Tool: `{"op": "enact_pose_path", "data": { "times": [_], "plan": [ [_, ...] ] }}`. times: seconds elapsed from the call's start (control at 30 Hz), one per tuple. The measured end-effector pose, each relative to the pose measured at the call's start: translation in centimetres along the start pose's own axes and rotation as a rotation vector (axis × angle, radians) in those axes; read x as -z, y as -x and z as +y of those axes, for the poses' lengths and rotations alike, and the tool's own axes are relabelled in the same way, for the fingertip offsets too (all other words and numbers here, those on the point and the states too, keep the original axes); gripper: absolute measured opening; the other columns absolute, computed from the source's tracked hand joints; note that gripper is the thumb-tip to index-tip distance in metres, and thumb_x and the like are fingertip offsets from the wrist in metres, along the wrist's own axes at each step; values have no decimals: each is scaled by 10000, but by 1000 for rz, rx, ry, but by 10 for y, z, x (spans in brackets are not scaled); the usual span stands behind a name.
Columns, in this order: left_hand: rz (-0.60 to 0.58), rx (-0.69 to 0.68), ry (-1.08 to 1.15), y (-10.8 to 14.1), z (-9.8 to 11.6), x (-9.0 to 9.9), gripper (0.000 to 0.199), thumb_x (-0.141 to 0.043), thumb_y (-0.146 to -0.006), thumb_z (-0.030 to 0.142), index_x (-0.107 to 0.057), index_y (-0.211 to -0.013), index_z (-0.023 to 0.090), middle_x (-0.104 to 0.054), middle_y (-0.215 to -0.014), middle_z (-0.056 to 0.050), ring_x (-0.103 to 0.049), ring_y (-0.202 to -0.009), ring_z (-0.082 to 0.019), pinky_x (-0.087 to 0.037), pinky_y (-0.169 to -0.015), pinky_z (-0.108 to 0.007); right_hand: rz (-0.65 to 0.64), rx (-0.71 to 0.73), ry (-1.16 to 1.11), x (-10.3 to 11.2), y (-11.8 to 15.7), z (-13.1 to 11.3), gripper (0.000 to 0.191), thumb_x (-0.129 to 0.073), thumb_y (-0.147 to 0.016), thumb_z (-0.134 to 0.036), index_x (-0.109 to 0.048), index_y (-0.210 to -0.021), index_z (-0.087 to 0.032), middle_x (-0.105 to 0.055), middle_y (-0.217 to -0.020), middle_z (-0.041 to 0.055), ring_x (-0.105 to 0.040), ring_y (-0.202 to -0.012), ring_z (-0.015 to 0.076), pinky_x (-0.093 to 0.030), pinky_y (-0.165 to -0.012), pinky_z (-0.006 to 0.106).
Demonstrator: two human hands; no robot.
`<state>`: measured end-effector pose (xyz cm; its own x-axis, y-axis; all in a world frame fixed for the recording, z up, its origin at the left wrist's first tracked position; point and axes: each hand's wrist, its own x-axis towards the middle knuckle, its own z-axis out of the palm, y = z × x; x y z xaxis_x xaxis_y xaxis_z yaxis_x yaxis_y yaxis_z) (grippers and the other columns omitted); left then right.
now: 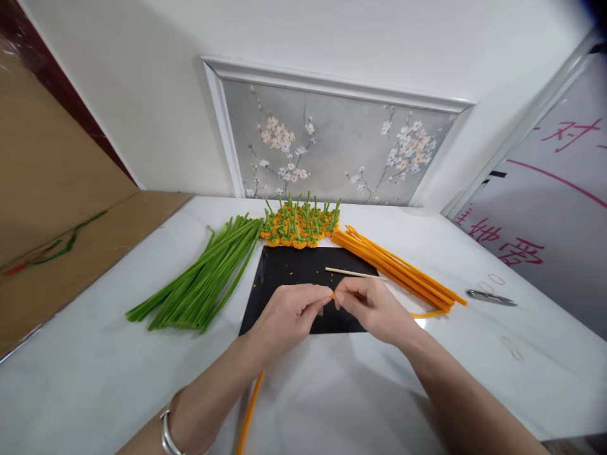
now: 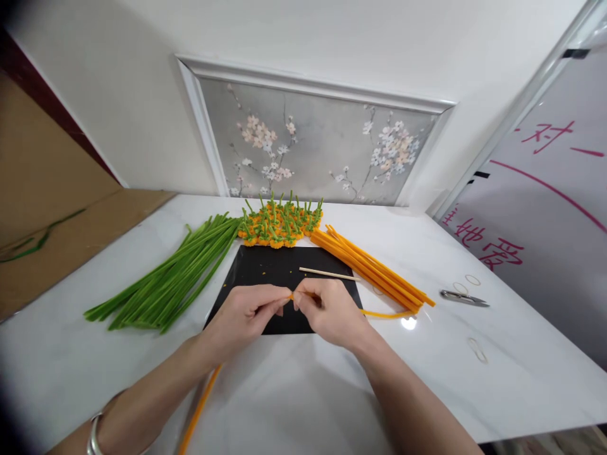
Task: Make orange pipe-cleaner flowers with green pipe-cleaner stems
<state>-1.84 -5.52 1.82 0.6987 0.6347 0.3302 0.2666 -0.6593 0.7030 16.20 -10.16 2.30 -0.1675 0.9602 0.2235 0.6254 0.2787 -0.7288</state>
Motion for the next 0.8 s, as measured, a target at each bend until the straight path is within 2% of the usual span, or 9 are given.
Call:
{"op": "enact_pose_path", "data": {
  "times": [0.07, 0.13, 0.23, 0.3, 0.4, 0.5, 0.67, 0.73, 0.8],
  "plan": [
    [-10, 69, 76, 0, 1, -1, 240, -442, -875, 160, -616, -711, 155, -561, -632, 11, -473, -585, -87, -324, -551, -215, -78, -80, -89, 1, -1, 1, 228, -464, -866, -186, -552, -656, -175, -446, -530, -45, -383, -472, 89, -276, -423, 207],
    [-8, 205, 264, -1, 1, -1, 250, -472, -880, 219, -612, -687, 147, -544, -577, 13, -432, -519, -74, -294, -493, -205, -25, -20, -77, 3, -1, 3, 179, -472, -879, -200, -588, -745, -173, -524, -615, -29, -458, -531, 98, -349, -460, 205],
    [-31, 444, 687, -4, -1, 0, 196, -526, -860, 279, -617, -752, 143, -492, -494, 43, -251, -380, -34, -163, -389, -192, 165, 229, 51, 3, 0, 8, 196, -483, -895, -170, -605, -1047, -188, -638, -960, 47, -602, -816, 147, -494, -680, 250],
    [-41, 550, 924, -6, -2, 2, 163, -571, -831, 282, -619, -775, 137, -473, -471, 55, -175, -347, -17, -101, -364, -187, 250, 413, 159, 1, 0, 12, 264, -480, -899, -122, -590, -1126, -200, -617, -1118, 82, -602, -984, 168, -500, -824, 288],
    [-79, 612, 1134, -6, -4, 3, 150, -627, -786, 263, -623, -739, 121, -449, -435, 61, -140, -326, -4, -76, -338, -173, 342, 598, 314, -3, 0, 18, 239, -486, -898, -71, -625, -1047, -196, -657, -1066, 81, -621, -958, 167, -508, -820, 290],
    [-131, 643, 1249, -6, -7, 2, 148, -666, -754, 253, -626, -728, 112, -428, -420, 71, -112, -323, 3, -54, -322, -160, 394, 680, 437, -6, -1, 19, 206, -493, -897, -60, -632, -998, -174, -688, -989, 76, -628, -864, 166, -508, -755, 294],
    [-148, 599, 1221, -5, -8, -2, 194, -680, -759, 308, -621, -746, 123, -454, -451, 68, -141, -328, 2, -91, -335, -159, 360, 649, 540, -6, 0, 10, 260, -389, -910, -54, -626, -934, -160, -685, -944, 90, -598, -790, 168, -481, -687, 295],
    [-96, 498, 1035, -5, -6, -4, 211, -645, -796, 332, -622, -750, 127, -534, -519, 30, -248, -359, -15, -177, -366, -167, 338, 570, 511, -7, 1, 6, 259, -382, -888, -44, -612, -889, -164, -672, -884, 83, -583, -785, 176, -465, -677, 293],
    [-31, 349, 713, -4, -4, -4, 229, -575, -851, 322, -627, -735, 130, -602, -611, -12, -385, -440, -52, -281, -429, -187, 305, 446, 444, -9, 2, 3, 229, -394, -879, -67, -593, -840, -173, -638, -810, 66, -564, -753, 174, -448, -662, 286]
  ]
}}
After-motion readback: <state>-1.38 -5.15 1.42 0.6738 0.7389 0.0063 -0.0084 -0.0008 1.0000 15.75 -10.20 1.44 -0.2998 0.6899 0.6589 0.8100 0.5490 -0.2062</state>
